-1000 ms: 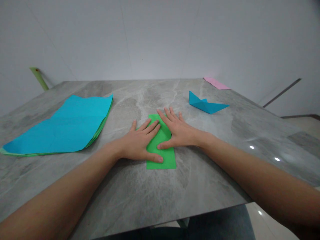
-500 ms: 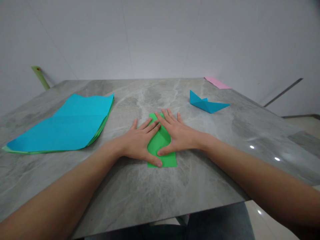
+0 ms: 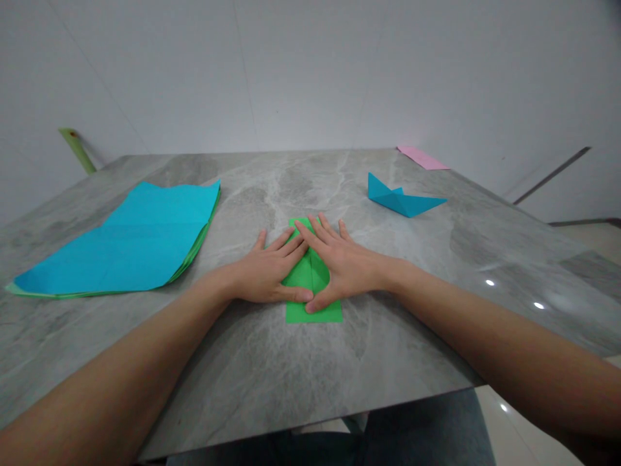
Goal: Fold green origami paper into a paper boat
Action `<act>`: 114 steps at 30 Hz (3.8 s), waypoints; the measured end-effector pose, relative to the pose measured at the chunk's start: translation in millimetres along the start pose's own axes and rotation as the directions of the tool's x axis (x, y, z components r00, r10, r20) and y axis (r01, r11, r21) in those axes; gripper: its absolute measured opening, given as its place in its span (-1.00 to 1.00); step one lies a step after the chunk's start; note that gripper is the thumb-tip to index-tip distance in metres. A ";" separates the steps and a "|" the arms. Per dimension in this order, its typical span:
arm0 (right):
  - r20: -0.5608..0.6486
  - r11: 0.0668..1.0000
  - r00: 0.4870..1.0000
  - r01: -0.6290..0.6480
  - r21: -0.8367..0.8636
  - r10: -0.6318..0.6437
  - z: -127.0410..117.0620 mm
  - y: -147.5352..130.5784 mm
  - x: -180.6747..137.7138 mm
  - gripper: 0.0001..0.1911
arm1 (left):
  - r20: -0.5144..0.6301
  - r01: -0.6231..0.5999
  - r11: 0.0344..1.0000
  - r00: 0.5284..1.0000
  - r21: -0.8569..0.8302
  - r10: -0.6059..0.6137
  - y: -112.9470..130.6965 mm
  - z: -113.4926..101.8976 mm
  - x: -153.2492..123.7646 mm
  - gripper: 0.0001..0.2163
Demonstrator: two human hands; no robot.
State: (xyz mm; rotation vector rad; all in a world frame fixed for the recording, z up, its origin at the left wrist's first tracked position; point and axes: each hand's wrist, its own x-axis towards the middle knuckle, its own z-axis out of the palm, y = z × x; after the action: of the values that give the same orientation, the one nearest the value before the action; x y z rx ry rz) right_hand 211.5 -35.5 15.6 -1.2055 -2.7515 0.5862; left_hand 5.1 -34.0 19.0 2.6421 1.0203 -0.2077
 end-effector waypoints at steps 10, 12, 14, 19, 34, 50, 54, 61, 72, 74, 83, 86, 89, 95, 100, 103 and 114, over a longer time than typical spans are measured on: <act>0.027 1.000 0.999 -0.030 -0.009 0.030 -6.9 0.8 0.7 0.49 | 0.046 -0.013 1.000 0.999 -0.001 0.013 -5.8 -1.8 -1.4 0.12; -0.009 1.000 1.000 -0.022 -0.002 0.022 -5.3 5.5 1.4 0.47 | 0.053 -0.011 1.000 0.999 0.011 0.011 -5.8 -1.8 -1.7 0.18; -0.052 1.000 0.999 -0.015 0.003 0.015 -3.4 9.5 1.9 0.45 | 0.060 -0.005 1.000 0.998 0.018 0.004 -5.2 -1.8 -1.9 0.20; -0.039 1.000 0.999 0.002 0.000 -0.002 -3.4 6.2 -0.6 0.42 | 0.045 -0.016 1.000 0.999 0.013 0.016 -7.0 0.5 -1.7 0.15; 0.007 0.998 0.998 0.069 0.004 -0.069 -1.4 -7.1 -4.2 0.48 | -0.003 -0.035 0.999 0.999 -0.041 0.035 -5.9 1.1 0.7 0.15; -0.021 0.998 0.997 0.068 0.010 -0.068 -0.3 2.7 -1.0 0.51 | -0.003 -0.024 1.000 1.000 -0.019 0.024 -5.2 0.6 -1.0 0.16; -0.056 1.000 0.998 0.019 0.022 -0.018 -3.0 17.4 2.8 0.42 | 0.049 0.014 1.000 0.999 -0.010 -0.014 -0.7 -3.1 -1.8 0.08; -0.014 0.999 0.999 0.039 0.014 -0.039 -3.5 13.2 -0.8 0.44 | 0.025 -0.094 0.995 0.995 -0.028 0.095 10.8 3.1 -4.2 0.06; -0.066 0.998 0.997 -0.050 0.025 0.051 -0.9 30.1 4.5 0.32 | 0.044 -0.045 0.999 0.998 0.026 0.044 14.9 4.8 -2.3 -0.42; -0.070 0.996 0.993 -0.089 0.031 0.091 -2.6 31.8 5.9 0.31 | 0.042 -0.007 0.999 0.999 0.039 0.006 15.9 5.0 -2.4 -0.39; -0.079 0.984 0.982 -0.165 0.069 0.170 -4.3 35.1 8.7 0.32 | 0.036 0.066 0.997 0.997 0.044 -0.068 14.2 3.5 -0.6 -0.30; -0.092 0.985 0.982 -0.159 0.072 0.165 -3.3 36.9 9.0 0.30 | 0.002 0.091 0.995 0.996 0.032 -0.091 14.4 6.6 1.9 -0.37; -0.108 0.987 0.982 -0.144 0.077 0.152 -2.9 38.8 9.6 0.29 | -0.042 0.113 0.993 0.993 0.035 -0.111 14.1 11.4 4.4 -0.37; -0.101 0.984 0.981 -0.160 0.073 0.167 -4.0 39.8 9.8 0.28 | -0.044 0.097 0.994 0.995 0.051 -0.094 14.3 13.9 3.6 -0.33; -0.101 0.991 0.987 -0.122 0.052 0.127 -4.6 35.3 7.7 0.30 | 0.027 0.049 0.997 0.998 0.052 -0.050 17.4 7.5 -2.1 -0.26; -0.091 0.993 0.989 -0.110 0.053 0.114 -6.0 31.6 7.0 0.31 | 0.053 0.027 0.999 0.998 0.046 -0.029 18.2 5.2 -4.7 -0.22; -0.081 0.986 0.984 -0.157 0.063 0.161 -7.3 35.9 8.8 0.38 | 0.058 0.024 0.999 0.998 0.032 -0.026 18.2 4.6 -6.1 -0.23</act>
State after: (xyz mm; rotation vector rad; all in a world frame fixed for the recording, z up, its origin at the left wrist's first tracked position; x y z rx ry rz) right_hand 231.9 -4.7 8.2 -1.4120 -2.5674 0.6062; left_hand 12.7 -52.2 20.2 2.6355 1.0400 -0.3069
